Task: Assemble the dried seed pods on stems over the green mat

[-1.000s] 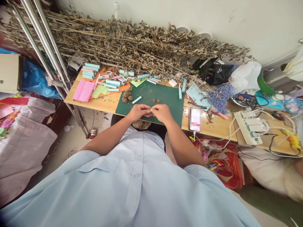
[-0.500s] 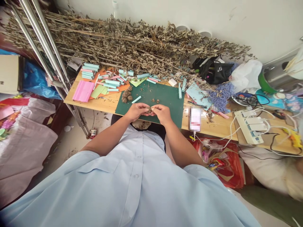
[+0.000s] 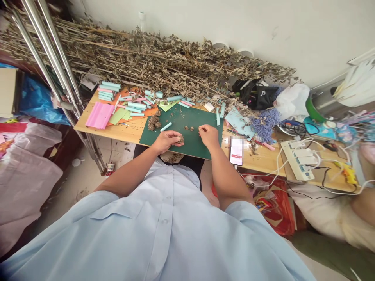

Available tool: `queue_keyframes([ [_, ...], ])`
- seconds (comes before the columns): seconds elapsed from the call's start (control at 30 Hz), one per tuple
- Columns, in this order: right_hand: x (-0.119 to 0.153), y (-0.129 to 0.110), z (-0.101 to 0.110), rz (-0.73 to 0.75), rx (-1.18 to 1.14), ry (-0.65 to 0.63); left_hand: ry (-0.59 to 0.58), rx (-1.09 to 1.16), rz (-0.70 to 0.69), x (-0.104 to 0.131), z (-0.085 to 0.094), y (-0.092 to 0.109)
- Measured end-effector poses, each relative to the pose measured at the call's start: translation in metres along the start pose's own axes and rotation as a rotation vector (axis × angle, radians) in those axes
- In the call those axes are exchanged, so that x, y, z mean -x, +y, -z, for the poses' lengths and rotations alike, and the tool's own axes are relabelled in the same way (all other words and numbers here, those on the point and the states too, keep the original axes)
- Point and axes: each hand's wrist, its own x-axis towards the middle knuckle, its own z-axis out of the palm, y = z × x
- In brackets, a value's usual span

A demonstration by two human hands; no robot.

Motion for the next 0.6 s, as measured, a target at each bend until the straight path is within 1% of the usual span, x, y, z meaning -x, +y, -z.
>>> queue_keyframes([
  [0.07, -0.004, 0.001, 0.004, 0.196, 0.236, -0.068, -0.007, -0.003, -0.007, 0.0, 0.001, -0.001],
  [0.13, -0.006, 0.0, 0.006, 0.337, 0.424, -0.147, -0.012, -0.006, -0.016, -0.001, 0.002, -0.002],
  [0.23, -0.009, -0.001, 0.005, 0.397, 0.583, -0.247, -0.015, -0.001, -0.026, -0.002, 0.003, -0.005],
  [0.3, -0.011, 0.0, 0.006, 0.391, 0.609, -0.287, -0.015, 0.003, -0.029, -0.003, 0.003, -0.006],
  [0.37, -0.012, 0.002, 0.008, 0.354, 0.58, -0.292, -0.015, 0.002, -0.032, -0.004, 0.003, -0.006],
  [0.5, -0.012, 0.006, 0.014, 0.215, 0.433, -0.234, -0.017, -0.003, -0.032, -0.003, 0.002, -0.005],
  [0.6, -0.012, 0.005, 0.017, 0.128, 0.346, -0.217, -0.012, -0.012, -0.031, -0.002, 0.001, -0.004],
])
